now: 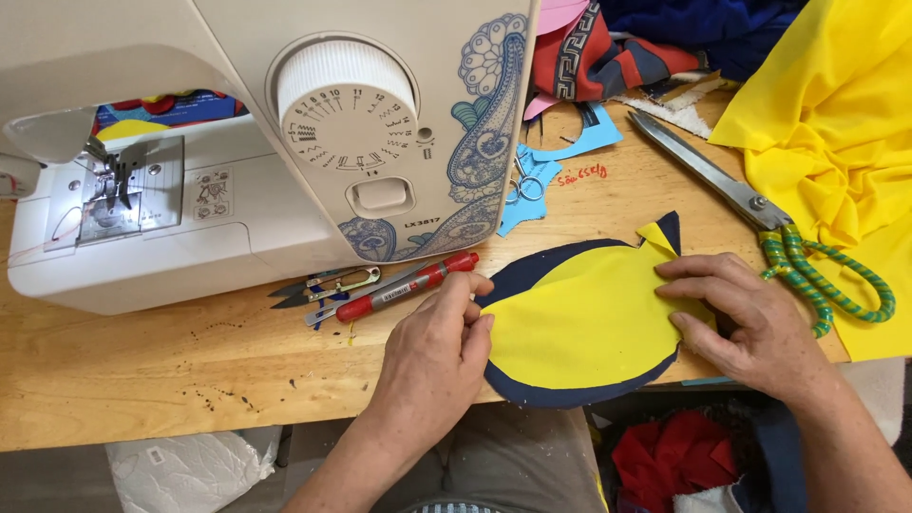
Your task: Cutting yellow fabric strips and aligning them onto a blue fabric base in preparation for sewing.
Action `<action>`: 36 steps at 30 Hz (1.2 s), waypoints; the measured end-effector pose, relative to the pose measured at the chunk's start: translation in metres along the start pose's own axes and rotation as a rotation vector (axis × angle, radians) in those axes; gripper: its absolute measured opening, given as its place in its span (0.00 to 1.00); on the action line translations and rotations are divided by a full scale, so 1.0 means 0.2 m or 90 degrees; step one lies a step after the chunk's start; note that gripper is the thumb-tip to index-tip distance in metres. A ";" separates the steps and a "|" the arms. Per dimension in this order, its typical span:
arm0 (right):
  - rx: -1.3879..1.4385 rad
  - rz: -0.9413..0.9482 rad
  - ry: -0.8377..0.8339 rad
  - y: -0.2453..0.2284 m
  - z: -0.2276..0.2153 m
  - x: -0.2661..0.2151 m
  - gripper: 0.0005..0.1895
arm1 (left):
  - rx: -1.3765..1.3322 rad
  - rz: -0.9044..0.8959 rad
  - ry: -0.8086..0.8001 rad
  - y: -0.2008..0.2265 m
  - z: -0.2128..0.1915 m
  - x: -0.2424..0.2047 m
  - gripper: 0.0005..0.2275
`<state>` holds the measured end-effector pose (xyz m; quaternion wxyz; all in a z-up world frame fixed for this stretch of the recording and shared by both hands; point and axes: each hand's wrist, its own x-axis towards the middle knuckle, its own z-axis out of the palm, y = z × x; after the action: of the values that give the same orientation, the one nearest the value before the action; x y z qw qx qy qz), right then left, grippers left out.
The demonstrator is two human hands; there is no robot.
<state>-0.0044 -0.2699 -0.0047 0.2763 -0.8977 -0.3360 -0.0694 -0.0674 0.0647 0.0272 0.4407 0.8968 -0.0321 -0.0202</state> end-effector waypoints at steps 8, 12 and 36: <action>-0.002 0.004 -0.014 0.00 -0.01 0.00 0.13 | 0.082 0.004 0.020 -0.05 0.07 -0.05 0.30; 0.004 -0.006 -0.003 -0.01 0.00 0.01 0.13 | 0.039 -0.045 0.003 -0.01 0.01 -0.04 0.30; 0.017 -0.010 -0.002 0.01 0.00 0.00 0.13 | -0.039 0.119 0.020 -0.01 0.09 -0.06 0.22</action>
<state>-0.0031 -0.2702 -0.0049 0.2869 -0.8915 -0.3445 -0.0657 -0.0800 0.0522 0.0147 0.4684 0.8763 -0.1079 0.0338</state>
